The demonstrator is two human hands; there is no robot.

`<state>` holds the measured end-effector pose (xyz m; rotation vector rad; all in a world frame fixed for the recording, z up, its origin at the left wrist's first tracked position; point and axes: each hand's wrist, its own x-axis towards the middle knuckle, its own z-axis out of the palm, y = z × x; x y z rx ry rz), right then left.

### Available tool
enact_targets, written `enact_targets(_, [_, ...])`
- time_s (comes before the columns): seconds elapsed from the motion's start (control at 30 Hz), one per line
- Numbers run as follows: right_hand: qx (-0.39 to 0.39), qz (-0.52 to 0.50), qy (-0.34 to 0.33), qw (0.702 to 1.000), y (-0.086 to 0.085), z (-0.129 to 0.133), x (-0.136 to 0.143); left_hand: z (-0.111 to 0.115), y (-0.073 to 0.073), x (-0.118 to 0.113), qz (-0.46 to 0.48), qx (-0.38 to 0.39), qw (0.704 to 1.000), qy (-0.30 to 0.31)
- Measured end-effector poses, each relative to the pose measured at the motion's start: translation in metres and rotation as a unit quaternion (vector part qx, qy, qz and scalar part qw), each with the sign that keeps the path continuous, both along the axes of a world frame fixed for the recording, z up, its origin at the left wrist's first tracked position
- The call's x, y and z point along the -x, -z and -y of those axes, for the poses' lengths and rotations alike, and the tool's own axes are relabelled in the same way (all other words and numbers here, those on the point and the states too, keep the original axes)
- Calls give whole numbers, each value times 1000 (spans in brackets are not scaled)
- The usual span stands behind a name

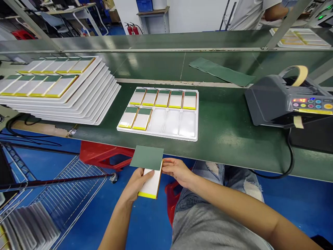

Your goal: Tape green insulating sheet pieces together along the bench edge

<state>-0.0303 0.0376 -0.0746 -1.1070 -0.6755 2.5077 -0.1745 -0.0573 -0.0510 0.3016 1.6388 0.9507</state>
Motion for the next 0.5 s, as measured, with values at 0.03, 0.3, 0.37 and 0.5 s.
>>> enact_targets(0.03, [-1, 1, 1, 1000, 0, 0, 0, 0, -1, 0, 0, 0, 1000, 0])
enact_targets(0.3, [-10, 5, 0, 1000, -5, -1, 3, -1, -4, 2, -4, 2, 1000, 7])
enact_targets(0.37, [-13, 6, -5, 1000, -8, -1, 3, -2, -5, 2, -5, 4, 1000, 11])
enact_targets(0.5, [-20, 14, -2, 1000, -10, 0, 5, 0, -8, 3, -8, 9, 1000, 14])
